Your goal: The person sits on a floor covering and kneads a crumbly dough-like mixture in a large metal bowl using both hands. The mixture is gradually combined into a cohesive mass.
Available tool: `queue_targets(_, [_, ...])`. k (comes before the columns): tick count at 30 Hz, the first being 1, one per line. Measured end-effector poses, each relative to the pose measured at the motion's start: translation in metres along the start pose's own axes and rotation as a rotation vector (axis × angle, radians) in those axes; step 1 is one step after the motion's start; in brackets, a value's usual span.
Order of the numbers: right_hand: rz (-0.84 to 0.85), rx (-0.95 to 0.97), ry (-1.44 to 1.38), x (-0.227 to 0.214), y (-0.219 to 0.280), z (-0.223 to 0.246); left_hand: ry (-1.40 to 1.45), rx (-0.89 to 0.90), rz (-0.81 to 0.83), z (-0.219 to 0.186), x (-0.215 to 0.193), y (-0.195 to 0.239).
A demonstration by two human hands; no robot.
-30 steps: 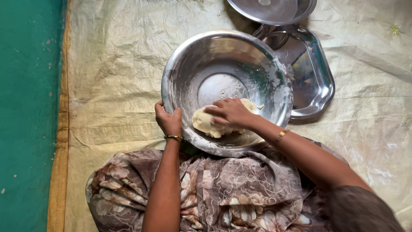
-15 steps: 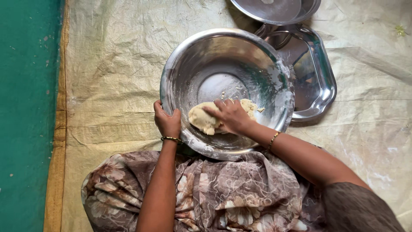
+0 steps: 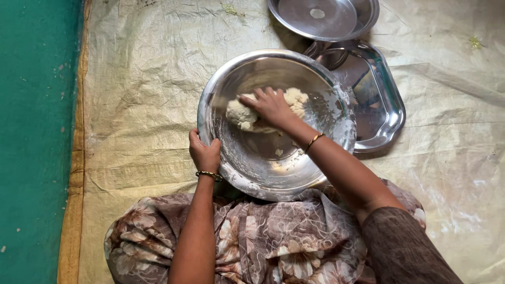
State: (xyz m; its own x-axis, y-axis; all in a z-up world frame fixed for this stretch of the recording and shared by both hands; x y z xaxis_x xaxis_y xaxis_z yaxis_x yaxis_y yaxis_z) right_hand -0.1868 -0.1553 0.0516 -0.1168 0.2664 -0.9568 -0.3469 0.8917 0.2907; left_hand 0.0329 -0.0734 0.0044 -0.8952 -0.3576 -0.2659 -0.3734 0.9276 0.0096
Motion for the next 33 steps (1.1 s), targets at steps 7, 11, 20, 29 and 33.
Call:
queue_targets(7, [-0.585, -0.303, -0.201, -0.020, 0.064, 0.012, -0.049, 0.015, -0.053, 0.002, -0.003, 0.002])
queue_targets(11, [-0.535, -0.065, -0.898, 0.009, 0.082, -0.095, 0.037, 0.100, -0.057, 0.000, -0.001, 0.002])
queue_targets(20, [-0.010, 0.007, 0.028, 0.158, 0.086, -0.083, -0.042, -0.056, -0.037, 0.007, 0.000, 0.004])
queue_targets(29, [-0.152, 0.021, -0.586, 0.119, 0.094, 0.016, -0.013, 0.035, -0.076, 0.003, 0.000, 0.006])
queue_targets(33, [-0.060, 0.229, -1.090, 0.121, 0.090, -0.012, -0.011, 0.060, -0.086, 0.001, -0.001, 0.006])
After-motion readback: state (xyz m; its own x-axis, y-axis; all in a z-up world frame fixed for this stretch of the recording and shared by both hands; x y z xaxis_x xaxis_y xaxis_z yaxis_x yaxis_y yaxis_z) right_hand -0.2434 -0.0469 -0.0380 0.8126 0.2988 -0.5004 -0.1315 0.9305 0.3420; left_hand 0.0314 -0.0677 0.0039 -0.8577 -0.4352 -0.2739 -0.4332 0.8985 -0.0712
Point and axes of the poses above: each hand's wrist, its own y-axis away from the middle knuckle, its own x-axis out of the palm, z = x × y, the point moved 7 cm from there along -y, towards the middle knuckle, and after that the axes turned 4 degrees about -y, right-handed, at the moved point
